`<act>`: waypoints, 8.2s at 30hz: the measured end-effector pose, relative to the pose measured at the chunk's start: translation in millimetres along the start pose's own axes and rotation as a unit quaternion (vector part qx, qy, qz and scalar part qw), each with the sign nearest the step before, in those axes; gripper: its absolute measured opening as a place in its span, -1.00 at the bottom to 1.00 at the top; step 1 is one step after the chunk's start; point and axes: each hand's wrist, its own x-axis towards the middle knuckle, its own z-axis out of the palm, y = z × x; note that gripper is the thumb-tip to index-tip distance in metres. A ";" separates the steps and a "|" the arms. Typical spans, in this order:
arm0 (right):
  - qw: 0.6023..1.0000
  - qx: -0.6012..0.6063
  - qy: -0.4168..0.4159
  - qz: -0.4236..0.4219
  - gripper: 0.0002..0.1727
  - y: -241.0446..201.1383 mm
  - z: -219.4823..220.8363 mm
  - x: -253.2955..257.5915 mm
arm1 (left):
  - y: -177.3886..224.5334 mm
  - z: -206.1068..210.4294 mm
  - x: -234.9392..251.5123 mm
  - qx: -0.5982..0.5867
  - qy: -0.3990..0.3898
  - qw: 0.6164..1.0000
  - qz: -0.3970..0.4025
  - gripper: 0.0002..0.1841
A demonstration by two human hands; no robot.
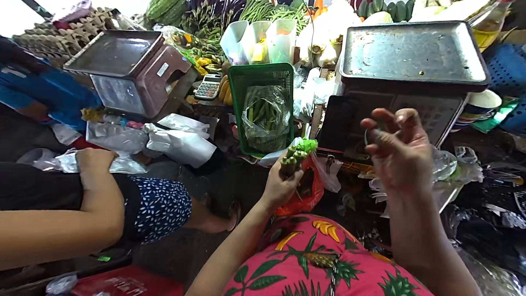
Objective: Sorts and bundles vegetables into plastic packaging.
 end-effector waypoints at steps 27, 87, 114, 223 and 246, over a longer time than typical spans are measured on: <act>0.910 -0.219 -0.325 -0.134 -0.65 46.6 34.8 -47.8 | 43.1 -15.0 2.2 -0.302 0.057 0.945 -0.114 -0.76; 0.726 -0.452 -0.396 0.334 -0.57 116.3 86.8 -44.6 | -16.1 -149.9 97.2 0.440 -0.037 0.897 0.001 -0.63; 0.815 -0.578 -0.038 0.021 -0.76 148.6 180.5 86.6 | -32.6 -193.0 133.8 -0.051 -0.034 0.998 -0.011 -0.66; 0.845 -0.509 -0.161 -0.031 -0.31 105.8 132.2 -20.5 | -21.6 -125.7 71.2 0.163 -0.126 0.977 0.047 -0.72; 0.846 -0.478 0.194 0.136 -0.75 46.1 -84.9 2.4 | -12.4 -67.9 24.0 0.153 -0.066 0.984 -0.058 -0.75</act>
